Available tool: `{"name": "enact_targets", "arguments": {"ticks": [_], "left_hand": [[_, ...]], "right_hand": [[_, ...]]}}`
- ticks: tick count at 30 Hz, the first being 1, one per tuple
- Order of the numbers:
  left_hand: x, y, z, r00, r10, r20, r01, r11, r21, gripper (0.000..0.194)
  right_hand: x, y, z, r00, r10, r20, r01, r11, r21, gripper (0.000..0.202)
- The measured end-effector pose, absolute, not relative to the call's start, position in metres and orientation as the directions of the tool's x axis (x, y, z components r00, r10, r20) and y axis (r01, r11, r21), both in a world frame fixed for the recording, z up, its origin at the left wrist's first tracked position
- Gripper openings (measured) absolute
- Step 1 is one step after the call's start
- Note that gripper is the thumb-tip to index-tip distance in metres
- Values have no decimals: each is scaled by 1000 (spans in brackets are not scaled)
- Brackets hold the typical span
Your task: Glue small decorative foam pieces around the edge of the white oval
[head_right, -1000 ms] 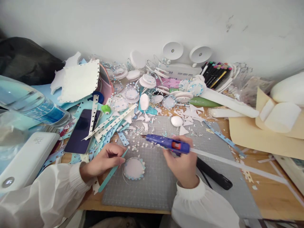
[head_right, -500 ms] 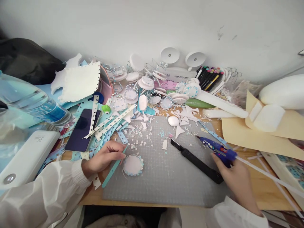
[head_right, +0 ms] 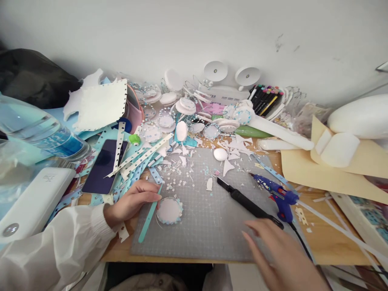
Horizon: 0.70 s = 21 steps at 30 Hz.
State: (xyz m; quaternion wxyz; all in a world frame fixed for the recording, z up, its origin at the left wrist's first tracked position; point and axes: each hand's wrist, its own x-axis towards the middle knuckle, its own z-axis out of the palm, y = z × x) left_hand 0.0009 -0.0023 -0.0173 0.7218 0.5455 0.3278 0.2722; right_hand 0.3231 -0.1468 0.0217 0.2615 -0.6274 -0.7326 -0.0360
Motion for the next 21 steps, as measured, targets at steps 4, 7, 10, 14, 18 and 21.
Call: {"name": "enact_targets", "arguments": {"ticks": [4,7,10,14,18,21], "left_hand": [[3,-4,-15,602,764,-233,-45,324,945,29],[3,-5,-17,586,780,-218,-97,335,937,40],[2,-4,-20,577,794,-191,-139,326,935,50],[2,-5,-21,577,800,-165,-162,310,937,47],[3,-8,-18,592,796,-125,-118,239,964,48],[5,-9,-15,559,824,-88,-25,123,992,49]], "right_hand": [[237,-104,12,-474,729,494,805,586,-93,25],[199,-74,4,-573,613,544,715,698,-34,28],[186,-51,1,-619,495,610,648,761,39,20],[185,-33,2,-655,331,680,559,817,140,14],[195,-28,2,-652,228,723,472,869,151,14],[210,-29,1,-563,290,774,491,871,31,17]]}}
